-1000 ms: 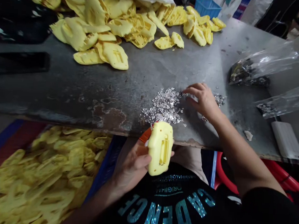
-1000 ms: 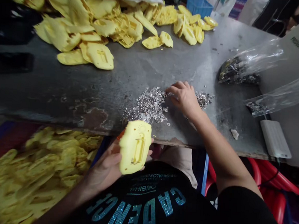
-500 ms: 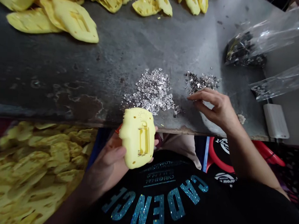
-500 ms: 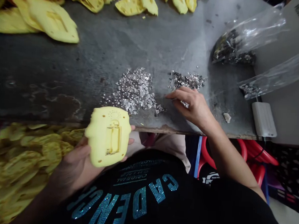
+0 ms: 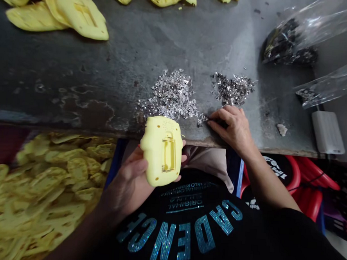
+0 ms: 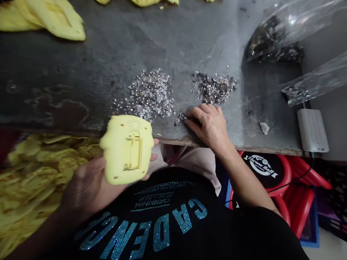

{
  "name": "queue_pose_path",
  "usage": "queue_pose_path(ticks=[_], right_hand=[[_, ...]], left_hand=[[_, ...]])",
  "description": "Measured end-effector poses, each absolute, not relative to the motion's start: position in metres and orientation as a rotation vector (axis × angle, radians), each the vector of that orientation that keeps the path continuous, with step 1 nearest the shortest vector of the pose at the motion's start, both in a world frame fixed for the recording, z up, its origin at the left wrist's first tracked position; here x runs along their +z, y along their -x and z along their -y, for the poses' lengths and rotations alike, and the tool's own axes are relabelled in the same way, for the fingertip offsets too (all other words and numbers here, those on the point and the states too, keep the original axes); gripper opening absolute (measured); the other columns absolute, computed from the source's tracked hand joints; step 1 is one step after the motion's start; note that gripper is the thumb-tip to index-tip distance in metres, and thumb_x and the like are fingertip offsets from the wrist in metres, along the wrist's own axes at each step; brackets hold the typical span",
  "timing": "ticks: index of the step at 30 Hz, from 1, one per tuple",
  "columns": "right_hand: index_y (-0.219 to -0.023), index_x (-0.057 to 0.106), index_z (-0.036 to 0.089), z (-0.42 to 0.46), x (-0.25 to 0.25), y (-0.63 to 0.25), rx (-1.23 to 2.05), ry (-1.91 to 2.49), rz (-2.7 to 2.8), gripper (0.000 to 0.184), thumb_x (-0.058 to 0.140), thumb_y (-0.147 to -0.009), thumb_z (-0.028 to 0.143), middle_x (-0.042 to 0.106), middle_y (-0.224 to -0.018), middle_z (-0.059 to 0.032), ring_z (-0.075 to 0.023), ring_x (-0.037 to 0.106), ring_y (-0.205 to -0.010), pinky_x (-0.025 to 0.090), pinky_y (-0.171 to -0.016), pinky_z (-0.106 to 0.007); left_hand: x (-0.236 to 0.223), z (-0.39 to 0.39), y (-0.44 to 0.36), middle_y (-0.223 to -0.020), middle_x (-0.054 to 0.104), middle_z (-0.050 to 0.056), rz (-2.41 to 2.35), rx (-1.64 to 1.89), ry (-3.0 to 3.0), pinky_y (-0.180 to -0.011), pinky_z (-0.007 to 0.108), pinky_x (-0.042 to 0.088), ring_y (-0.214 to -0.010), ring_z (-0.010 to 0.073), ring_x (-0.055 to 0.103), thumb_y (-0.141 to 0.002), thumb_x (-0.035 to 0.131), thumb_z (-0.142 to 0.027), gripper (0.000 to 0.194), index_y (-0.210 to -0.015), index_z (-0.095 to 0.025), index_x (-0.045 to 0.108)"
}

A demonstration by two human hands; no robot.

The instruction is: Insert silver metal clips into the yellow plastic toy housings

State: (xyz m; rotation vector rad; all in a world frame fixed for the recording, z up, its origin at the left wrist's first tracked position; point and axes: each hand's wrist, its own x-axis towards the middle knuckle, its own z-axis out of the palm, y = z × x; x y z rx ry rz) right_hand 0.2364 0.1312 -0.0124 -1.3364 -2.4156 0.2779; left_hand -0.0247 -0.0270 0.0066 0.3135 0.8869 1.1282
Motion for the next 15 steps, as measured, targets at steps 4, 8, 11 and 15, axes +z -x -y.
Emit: queue_pose_path(ticks=[4, 8, 11, 15], right_hand=[[-0.098, 0.078, 0.023, -0.126, -0.007, -0.241, 0.324, 1.283, 2.375, 0.009, 0.072, -0.103, 0.029, 0.078, -0.095, -0.0058, -0.0260, 0.071, -0.096, 0.047, -0.088, -0.040], [-0.100, 0.077, 0.024, -0.105, 0.012, -0.246, 0.602, 1.026, 2.243, 0.006, 0.075, -0.104, 0.028, 0.083, -0.097, -0.0012, -0.0186, 0.075, -0.088, 0.054, -0.083, -0.034], [-0.105, 0.076, 0.025, -0.088, 0.030, -0.241, 0.741, 0.822, 2.202, 0.006, 0.076, -0.105, 0.031, 0.084, -0.099, 0.0007, -0.0151, 0.077, -0.085, 0.058, -0.079, -0.030], [-0.113, 0.075, 0.023, -0.074, 0.047, -0.231, 0.658, 0.638, 2.300, 0.007, 0.073, -0.107, 0.023, 0.081, -0.100, -0.0036, -0.0178, 0.076, -0.091, 0.060, -0.079, -0.032]], left_hand=[[0.000, 0.030, 0.026, -0.156, 0.072, 0.014, -0.826, 1.122, -0.318, -0.082, 0.040, 0.073, -0.130, 0.0420, 0.077, -0.094, 0.077, -0.051, 0.069, -0.159, -0.031, 0.064], [-0.004, 0.026, 0.023, -0.150, 0.076, 0.014, -0.685, 1.050, -0.322, -0.076, 0.037, 0.072, -0.122, 0.0390, 0.081, -0.098, 0.075, -0.050, 0.082, -0.172, -0.035, 0.044], [-0.001, 0.023, 0.017, -0.143, 0.080, 0.014, -0.578, 0.972, -0.304, -0.071, 0.039, 0.072, -0.117, 0.0396, 0.082, -0.097, 0.077, -0.049, 0.082, -0.170, -0.032, 0.044], [0.008, 0.025, 0.007, -0.132, 0.083, 0.012, -0.570, 0.971, -0.259, -0.065, 0.037, 0.073, -0.108, 0.0386, 0.085, -0.094, 0.081, -0.050, 0.060, -0.147, -0.028, 0.063]])
